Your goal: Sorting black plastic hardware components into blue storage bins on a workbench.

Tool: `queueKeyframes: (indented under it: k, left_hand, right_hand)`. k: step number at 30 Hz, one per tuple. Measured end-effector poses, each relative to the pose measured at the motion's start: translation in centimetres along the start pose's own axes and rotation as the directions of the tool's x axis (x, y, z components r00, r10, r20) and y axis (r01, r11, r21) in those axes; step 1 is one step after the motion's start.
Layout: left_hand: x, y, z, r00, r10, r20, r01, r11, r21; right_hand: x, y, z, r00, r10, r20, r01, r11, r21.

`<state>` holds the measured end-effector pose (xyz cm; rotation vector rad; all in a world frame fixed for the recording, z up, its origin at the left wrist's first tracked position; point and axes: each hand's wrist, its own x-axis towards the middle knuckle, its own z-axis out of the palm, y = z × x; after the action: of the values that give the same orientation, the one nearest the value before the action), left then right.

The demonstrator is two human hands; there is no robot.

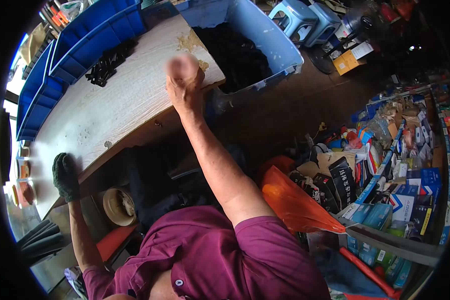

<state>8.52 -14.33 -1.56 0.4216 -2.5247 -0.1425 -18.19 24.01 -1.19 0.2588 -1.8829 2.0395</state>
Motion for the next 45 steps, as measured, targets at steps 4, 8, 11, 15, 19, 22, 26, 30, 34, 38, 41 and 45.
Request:
queueKeyframes:
  k: [4, 8, 11, 15, 19, 22, 26, 30, 34, 38, 41, 45]
  left_hand:
    - [0.0, -0.2, 0.0, 1.0, 0.019, 0.008, -0.019, 0.999, 0.041]
    - [-0.1, -0.2, -0.2, 0.998, 0.055, -0.009, -0.054, 0.995, 0.079]
    - [0.0, -0.2, -0.1, 0.998, 0.066, -0.021, -0.064, 0.994, 0.091]
    - [0.1, 0.4, -0.3, 0.997, 0.062, -0.036, -0.059, 0.994, 0.093]
    - [0.3, 1.1, -0.3, 0.999, 0.047, -0.02, -0.044, 0.992, 0.122]
    - [0.3, 1.2, -0.4, 1.0, 0.016, -0.003, -0.016, 0.991, 0.132]
    - [0.3, 1.6, -1.0, 1.0, 0.021, 0.014, -0.023, 0.994, 0.103]
    - [0.9, 2.2, -1.3, 0.996, -0.018, 0.091, 0.009, 0.996, 0.094]
    - [0.9, 0.8, -1.1, 0.993, 0.037, 0.108, -0.046, 0.995, 0.085]
    - [0.6, 0.2, -0.9, 0.994, 0.011, 0.112, -0.021, 0.996, 0.082]
    - [0.4, 0.5, -1.0, 0.991, -0.046, 0.125, 0.029, 0.99, 0.135]
    - [0.3, 0.5, -1.1, 0.992, -0.044, 0.115, 0.032, 0.994, 0.1]
  right_hand:
    - [0.0, 1.0, 0.3, 0.999, -0.045, -0.011, 0.045, 0.998, -0.038]
    - [-0.1, 1.0, 0.4, 0.999, -0.047, 0.004, 0.047, 0.999, -0.028]
    - [-0.1, 1.1, 0.4, 0.995, -0.099, 0.009, 0.099, 0.994, -0.045]
    - [-0.2, 0.9, 0.3, 0.995, -0.097, 0.011, 0.097, 0.993, -0.067]
    - [-0.2, 0.9, 0.1, 0.996, -0.084, 0.022, 0.085, 0.993, -0.081]
    - [-0.4, 0.6, -0.1, 0.998, -0.046, 0.04, 0.049, 0.997, -0.066]
    - [-0.9, -1.0, -0.2, 0.997, 0.029, 0.067, -0.026, 0.999, -0.038]
    - [-0.7, -1.3, -0.5, 0.997, 0.039, 0.06, -0.036, 0.998, -0.06]
    - [-0.7, -1.3, -0.5, 0.996, 0.01, 0.085, -0.007, 0.999, -0.032]
    - [-0.9, -1.0, -0.5, 0.987, 0.114, 0.109, -0.12, 0.992, 0.047]
    - [-1.0, -1.3, -0.7, 0.983, 0.104, 0.152, -0.118, 0.989, 0.088]
    - [-1.1, -0.8, -1.1, 0.981, 0.103, 0.166, -0.125, 0.984, 0.127]
